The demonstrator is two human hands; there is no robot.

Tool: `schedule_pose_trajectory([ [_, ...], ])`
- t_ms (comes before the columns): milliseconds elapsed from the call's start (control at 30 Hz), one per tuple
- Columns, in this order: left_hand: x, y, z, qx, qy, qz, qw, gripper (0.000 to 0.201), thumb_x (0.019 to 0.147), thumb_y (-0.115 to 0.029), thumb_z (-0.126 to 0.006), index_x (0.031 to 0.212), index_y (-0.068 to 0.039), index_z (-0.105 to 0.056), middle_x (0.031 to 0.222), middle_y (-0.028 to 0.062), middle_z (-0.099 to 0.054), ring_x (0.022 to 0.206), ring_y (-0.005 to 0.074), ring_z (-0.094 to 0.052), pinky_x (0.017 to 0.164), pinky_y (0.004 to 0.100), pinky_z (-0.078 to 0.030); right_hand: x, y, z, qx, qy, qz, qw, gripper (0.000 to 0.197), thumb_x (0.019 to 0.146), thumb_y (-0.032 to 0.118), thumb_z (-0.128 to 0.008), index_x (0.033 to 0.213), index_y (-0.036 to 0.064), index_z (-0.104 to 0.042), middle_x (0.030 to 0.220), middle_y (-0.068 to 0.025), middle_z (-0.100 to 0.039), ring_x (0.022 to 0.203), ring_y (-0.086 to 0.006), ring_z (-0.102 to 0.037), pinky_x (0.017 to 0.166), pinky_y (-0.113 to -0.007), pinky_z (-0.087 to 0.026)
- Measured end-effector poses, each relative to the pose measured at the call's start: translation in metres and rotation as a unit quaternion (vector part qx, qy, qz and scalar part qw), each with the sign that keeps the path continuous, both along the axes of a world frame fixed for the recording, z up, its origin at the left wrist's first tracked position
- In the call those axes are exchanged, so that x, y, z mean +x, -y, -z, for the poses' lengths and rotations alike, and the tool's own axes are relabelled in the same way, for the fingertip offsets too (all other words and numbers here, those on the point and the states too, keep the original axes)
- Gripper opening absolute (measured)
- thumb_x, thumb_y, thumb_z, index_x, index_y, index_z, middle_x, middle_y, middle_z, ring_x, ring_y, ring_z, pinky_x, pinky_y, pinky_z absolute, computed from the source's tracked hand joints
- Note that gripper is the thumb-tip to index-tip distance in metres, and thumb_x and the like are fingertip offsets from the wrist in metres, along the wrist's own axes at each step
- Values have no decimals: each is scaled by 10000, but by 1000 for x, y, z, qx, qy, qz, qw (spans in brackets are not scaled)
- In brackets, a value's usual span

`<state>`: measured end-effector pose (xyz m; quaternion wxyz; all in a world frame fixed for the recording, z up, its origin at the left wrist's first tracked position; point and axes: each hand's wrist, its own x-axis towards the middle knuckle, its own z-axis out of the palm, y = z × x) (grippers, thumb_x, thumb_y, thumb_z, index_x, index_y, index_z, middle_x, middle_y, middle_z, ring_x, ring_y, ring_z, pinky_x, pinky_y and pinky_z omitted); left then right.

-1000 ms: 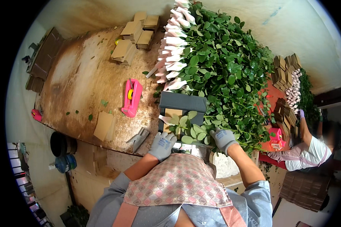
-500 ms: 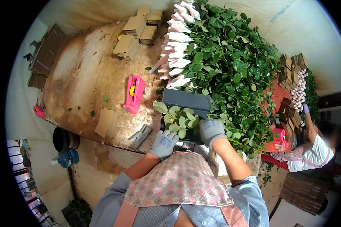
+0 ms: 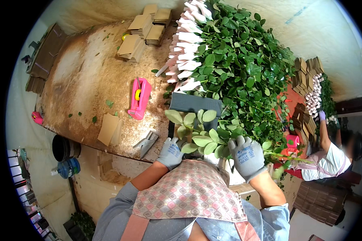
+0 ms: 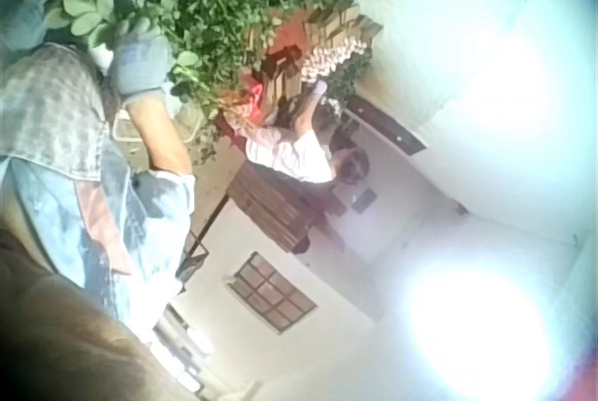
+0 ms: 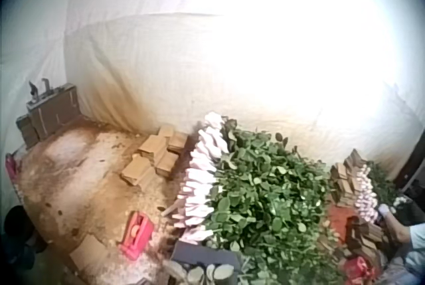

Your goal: The person bundles individual roses using a grouping tool, secures the bundle with tape, and then packs several bundles into a cardboard box.

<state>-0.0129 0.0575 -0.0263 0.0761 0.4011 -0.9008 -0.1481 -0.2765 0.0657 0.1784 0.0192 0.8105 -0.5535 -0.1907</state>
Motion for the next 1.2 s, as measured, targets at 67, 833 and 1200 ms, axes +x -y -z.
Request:
schedule_pose_trajectory([
  [67,-2,1,0,18,26,2,999,267,824,-198,-571,1065,-127,-662,1085,48,-659,975,248,-563,802,407,-407,-6,3,3,-2,3,-5,1000,167,874,200,-618,1011,107,-640,970,-112,-616,881,-279,-664,668,-404,-546],
  [833,-5,2,12,-43,-29,-4,999,307,807,-211,-597,1098,-141,-665,1127,74,-653,1040,278,-581,852,435,-433,103,58,112,-34,233,-72,969,167,929,211,-598,1070,121,-601,890,-92,-620,818,-253,-682,639,-401,-549],
  [1200,7,6,-25,73,-60,-4,995,323,844,-133,-613,1159,-114,-682,1139,77,-685,1038,294,-606,882,437,-461,71,71,156,131,254,-54,957,218,941,214,-577,1113,86,-620,995,-145,-681,877,-334,-710,687,-451,-565],
])
